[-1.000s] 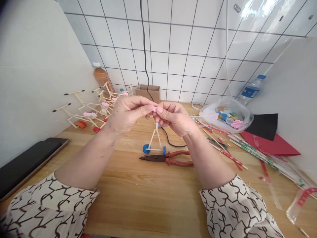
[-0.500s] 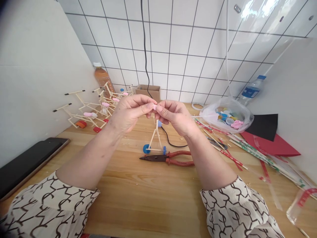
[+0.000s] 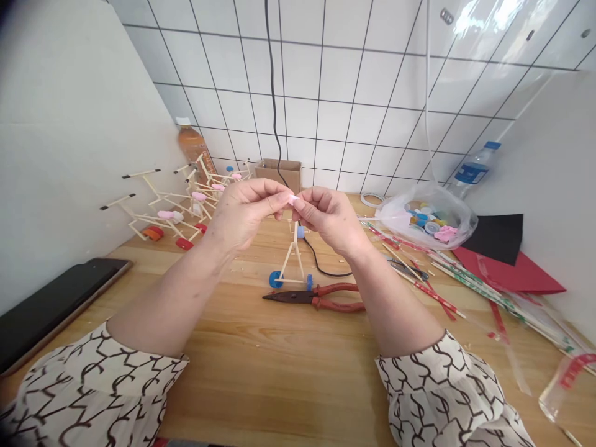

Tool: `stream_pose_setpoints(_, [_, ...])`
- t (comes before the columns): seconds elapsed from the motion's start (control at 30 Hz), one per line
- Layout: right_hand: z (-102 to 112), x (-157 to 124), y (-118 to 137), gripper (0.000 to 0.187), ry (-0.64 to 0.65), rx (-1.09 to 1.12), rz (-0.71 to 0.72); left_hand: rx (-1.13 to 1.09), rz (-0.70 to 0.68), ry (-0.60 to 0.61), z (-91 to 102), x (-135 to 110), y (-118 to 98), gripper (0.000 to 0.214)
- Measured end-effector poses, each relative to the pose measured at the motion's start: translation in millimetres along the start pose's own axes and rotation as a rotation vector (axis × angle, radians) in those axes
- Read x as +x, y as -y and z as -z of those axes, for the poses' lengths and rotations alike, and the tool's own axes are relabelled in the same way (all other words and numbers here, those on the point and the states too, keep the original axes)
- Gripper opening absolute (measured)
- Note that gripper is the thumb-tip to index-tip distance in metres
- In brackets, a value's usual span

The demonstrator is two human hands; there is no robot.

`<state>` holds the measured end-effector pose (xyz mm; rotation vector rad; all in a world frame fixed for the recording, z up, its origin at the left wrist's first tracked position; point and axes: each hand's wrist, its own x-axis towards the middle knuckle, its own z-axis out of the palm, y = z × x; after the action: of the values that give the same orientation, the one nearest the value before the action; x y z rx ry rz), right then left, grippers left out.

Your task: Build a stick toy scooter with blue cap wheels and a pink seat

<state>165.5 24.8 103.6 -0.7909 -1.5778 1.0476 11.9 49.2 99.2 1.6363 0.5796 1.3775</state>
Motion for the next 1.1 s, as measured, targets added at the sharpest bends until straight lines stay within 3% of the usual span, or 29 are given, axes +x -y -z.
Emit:
stream_pose_setpoints(0.5, [4.7, -1.6, 2.2, 0.028, 0.100, 0.093, -0.094, 0.067, -0.140, 0.050, 4.6, 0.4, -2.1, 0.007])
stream_pose_setpoints(1.1, [-2.0, -1.0, 4.9, 0.026, -0.082, 0.137, -0.104, -0.056, -0.089, 0.099, -3.2, -3.0, 1.1, 0.008])
